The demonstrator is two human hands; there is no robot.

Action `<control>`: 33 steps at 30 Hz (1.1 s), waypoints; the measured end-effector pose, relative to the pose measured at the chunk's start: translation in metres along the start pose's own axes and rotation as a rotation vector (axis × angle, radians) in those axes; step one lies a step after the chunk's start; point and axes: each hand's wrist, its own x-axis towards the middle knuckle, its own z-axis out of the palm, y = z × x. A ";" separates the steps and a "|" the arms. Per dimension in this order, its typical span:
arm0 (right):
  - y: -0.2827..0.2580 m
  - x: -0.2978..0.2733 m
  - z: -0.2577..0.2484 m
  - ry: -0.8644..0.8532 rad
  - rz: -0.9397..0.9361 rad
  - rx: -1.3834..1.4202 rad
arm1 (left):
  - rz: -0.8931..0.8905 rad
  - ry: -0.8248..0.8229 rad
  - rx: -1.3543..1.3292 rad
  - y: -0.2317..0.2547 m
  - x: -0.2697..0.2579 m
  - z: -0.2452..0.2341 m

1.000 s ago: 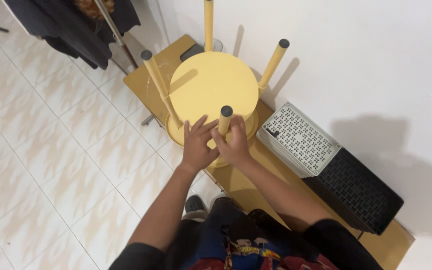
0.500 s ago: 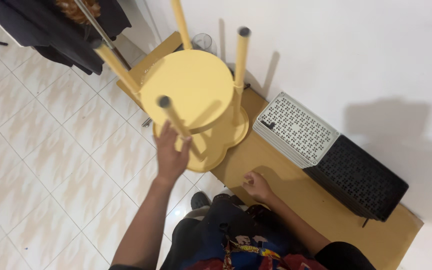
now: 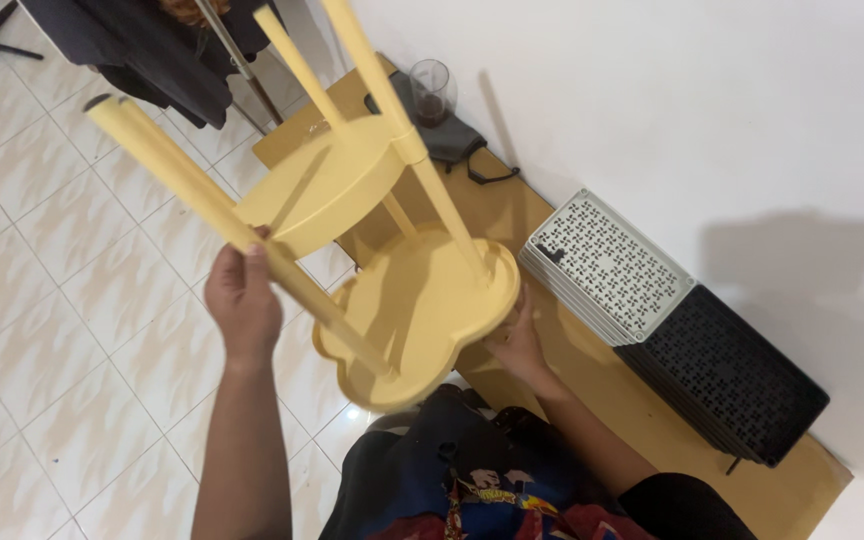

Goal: The person assembles a yellow plastic stool by inserting four legs into the seat and tightening them. They then assemble a white plastic tray by inserting four black legs and tightening them with a screwdriver, and place a black tray on top.

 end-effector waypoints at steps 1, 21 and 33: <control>-0.002 0.004 0.000 0.016 -0.086 0.033 | -0.011 0.015 -0.040 -0.003 0.002 -0.008; 0.024 0.039 -0.046 -0.180 -0.212 -0.107 | -0.096 -0.251 -0.174 0.002 0.041 -0.026; -0.174 -0.009 -0.071 0.094 -0.318 -0.018 | -0.508 -0.327 -0.548 -0.045 0.042 -0.009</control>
